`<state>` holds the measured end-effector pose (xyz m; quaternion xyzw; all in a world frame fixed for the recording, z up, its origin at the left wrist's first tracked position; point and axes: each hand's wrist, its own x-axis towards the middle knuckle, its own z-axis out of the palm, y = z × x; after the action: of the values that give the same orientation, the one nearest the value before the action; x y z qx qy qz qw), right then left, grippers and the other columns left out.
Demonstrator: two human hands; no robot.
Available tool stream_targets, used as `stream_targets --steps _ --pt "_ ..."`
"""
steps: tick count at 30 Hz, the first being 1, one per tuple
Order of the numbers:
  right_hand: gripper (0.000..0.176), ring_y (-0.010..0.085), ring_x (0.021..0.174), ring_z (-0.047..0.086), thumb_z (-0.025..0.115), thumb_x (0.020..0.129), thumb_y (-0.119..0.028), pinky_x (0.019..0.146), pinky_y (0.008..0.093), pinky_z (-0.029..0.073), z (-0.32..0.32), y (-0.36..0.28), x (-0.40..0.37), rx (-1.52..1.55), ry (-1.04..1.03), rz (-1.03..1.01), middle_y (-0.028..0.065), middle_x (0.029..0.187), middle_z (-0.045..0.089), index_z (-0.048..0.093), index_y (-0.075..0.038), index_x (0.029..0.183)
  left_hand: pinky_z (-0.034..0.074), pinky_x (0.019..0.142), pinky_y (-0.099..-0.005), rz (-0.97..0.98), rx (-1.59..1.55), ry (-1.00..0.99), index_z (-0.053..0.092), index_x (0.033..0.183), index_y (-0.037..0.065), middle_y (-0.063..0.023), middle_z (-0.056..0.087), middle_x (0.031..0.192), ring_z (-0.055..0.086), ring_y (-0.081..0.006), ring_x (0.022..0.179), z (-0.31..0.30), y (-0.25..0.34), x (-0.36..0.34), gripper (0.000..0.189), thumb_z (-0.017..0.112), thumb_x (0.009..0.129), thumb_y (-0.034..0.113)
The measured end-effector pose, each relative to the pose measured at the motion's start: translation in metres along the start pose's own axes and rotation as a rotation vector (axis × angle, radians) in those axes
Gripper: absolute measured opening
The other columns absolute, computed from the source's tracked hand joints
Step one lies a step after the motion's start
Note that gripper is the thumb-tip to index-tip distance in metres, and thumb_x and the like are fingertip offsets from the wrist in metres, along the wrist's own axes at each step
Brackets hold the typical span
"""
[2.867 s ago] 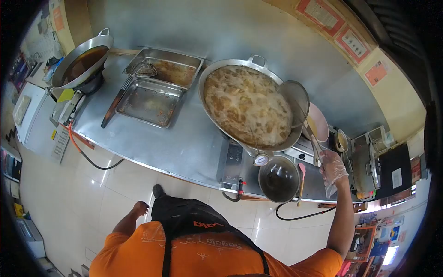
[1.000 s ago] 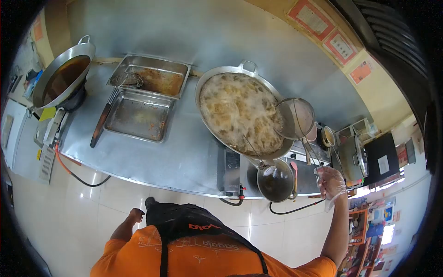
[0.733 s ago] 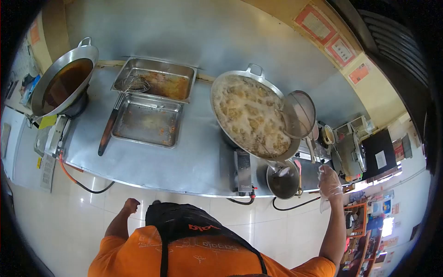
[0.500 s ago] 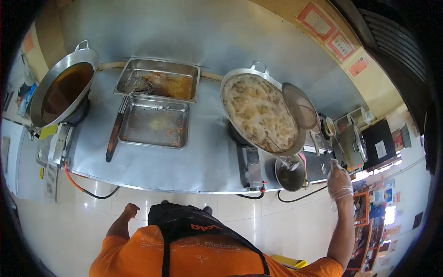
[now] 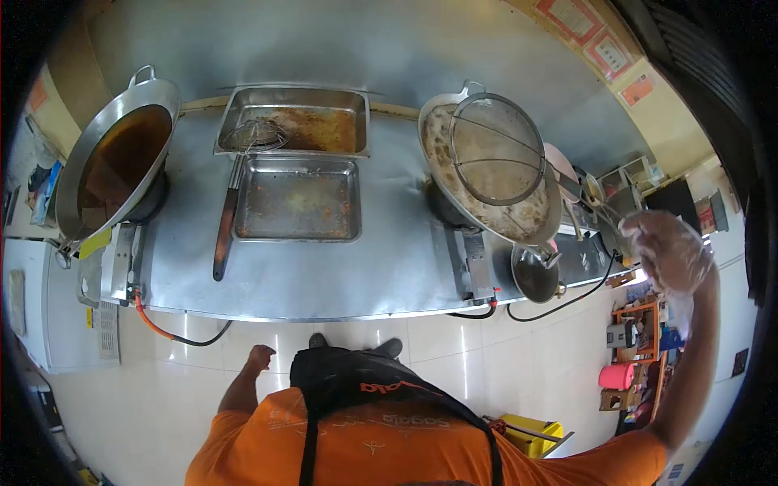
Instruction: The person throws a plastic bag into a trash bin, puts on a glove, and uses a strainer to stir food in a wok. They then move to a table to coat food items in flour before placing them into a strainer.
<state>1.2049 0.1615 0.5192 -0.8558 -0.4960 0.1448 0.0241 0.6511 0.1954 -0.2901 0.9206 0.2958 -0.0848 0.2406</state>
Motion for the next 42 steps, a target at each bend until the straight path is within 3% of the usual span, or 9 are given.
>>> stream_targets --steps 6,9,14,17,21,28,31,36,42 --pt "0.012 0.0125 0.053 0.053 0.053 0.085 -0.011 0.047 0.0295 0.045 0.001 -0.035 0.072 -0.64 -0.209 -0.23 0.0029 0.065 0.056 0.058 -0.005 0.093 0.054 0.074 -0.0302 -0.994 -1.239 -0.186 0.063 0.112 0.013 -0.0052 0.066 0.091 0.064 -0.0166 0.075 0.011 0.026 0.006 0.045 0.073 0.068 0.01" --pt "0.014 0.0171 0.062 0.06 0.06 0.077 -0.014 0.056 0.0311 0.049 0.01 -0.075 0.098 -1.105 -0.374 -0.435 0.0057 0.065 0.059 0.06 -0.003 0.085 0.055 0.071 -0.0329 -0.338 -0.535 -0.134 0.064 0.111 0.012 -0.0056 0.066 0.088 0.063 -0.0181 0.072 0.071 0.007 -0.004 0.039 0.071 0.072 0.012" --pt "0.017 0.0251 0.069 0.063 0.067 0.063 -0.012 0.067 0.0362 0.052 0.027 -0.09 0.137 -1.568 -0.449 -0.654 0.0113 0.068 0.062 0.064 0.0 0.075 0.054 0.076 -0.0291 -0.933 -1.423 -0.263 0.063 0.112 0.014 -0.0045 0.065 0.086 0.063 -0.0175 0.078 0.034 0.033 -0.004 0.059 0.082 0.055 0.012" --pt "0.018 0.0275 0.068 0.063 0.069 0.06 -0.013 0.068 0.0369 0.053 0.036 -0.096 0.147 -1.528 -0.479 -0.61 0.0128 0.069 0.063 0.064 0.0 0.073 0.054 0.076 -0.0301 -0.265 -0.26 -0.183 0.063 0.11 0.014 -0.007 0.066 0.086 0.063 -0.0187 0.078 0.033 0.041 -0.01 0.055 0.08 0.058 0.009" --pt "0.017 0.0274 0.066 0.062 0.068 0.063 -0.012 0.065 0.0353 0.053 0.028 -0.067 0.163 -1.418 -0.455 -0.511 0.0121 0.07 0.063 0.063 -0.001 0.075 0.053 0.079 -0.031 -0.219 -0.125 -0.147 0.062 0.114 0.015 -0.0062 0.065 0.101 0.063 -0.0187 0.089 0.055 0.03 -0.011 0.063 0.081 0.054 0.007" --pt "0.018 0.0262 0.073 0.063 0.062 0.073 -0.012 0.068 0.0341 0.052 -0.007 -0.035 0.091 -0.73 -0.164 -0.066 0.0108 0.077 0.062 0.059 -0.007 0.091 0.048 0.091 -0.0287 -0.457 -0.4 -0.211 0.061 0.116 0.014 -0.0091 0.063 0.109 0.061 -0.021 0.099 0.076 0.008 -0.019 0.064 0.082 0.056 0.014" --pt "0.019 0.0271 0.075 0.062 0.057 0.075 -0.01 0.067 0.035 0.051 -0.015 0.054 0.095 -0.921 -0.005 -0.521 0.0131 0.087 0.058 0.057 -0.004 0.093 0.051 0.086 -0.0364 -1.0 -1.358 -0.129 0.06 0.116 0.012 -0.0083 0.065 0.104 0.062 -0.0223 0.094 0.037 0.023 -0.015 0.058 0.08 0.062 0.02" --pt "0.023 0.0328 0.091 0.061 0.048 0.082 -0.008 0.081 0.0386 0.048 0.01 0.123 0.111 -0.814 0.163 -0.374 0.019 0.093 0.061 0.056 -0.002 0.103 0.057 0.062 -0.0438 -1.006 -1.224 -0.005 0.067 0.103 0.007 -0.0098 0.065 0.094 0.064 -0.026 0.081 0.011 0.052 0.019 0.025 0.053 0.083 0.013" --pt "0.025 0.0398 0.086 0.063 0.038 0.087 -0.008 0.077 0.0456 0.05 0.07 0.236 0.183 -0.721 0.302 -0.192 0.0273 0.087 0.062 0.055 0.003 0.102 0.058 0.073 -0.0355 -0.184 0.012 -0.052 0.065 0.109 0.009 -0.0108 0.065 0.103 0.065 -0.0238 0.088 -0.01 0.088 0.066 0.036 0.052 0.077 -0.001"
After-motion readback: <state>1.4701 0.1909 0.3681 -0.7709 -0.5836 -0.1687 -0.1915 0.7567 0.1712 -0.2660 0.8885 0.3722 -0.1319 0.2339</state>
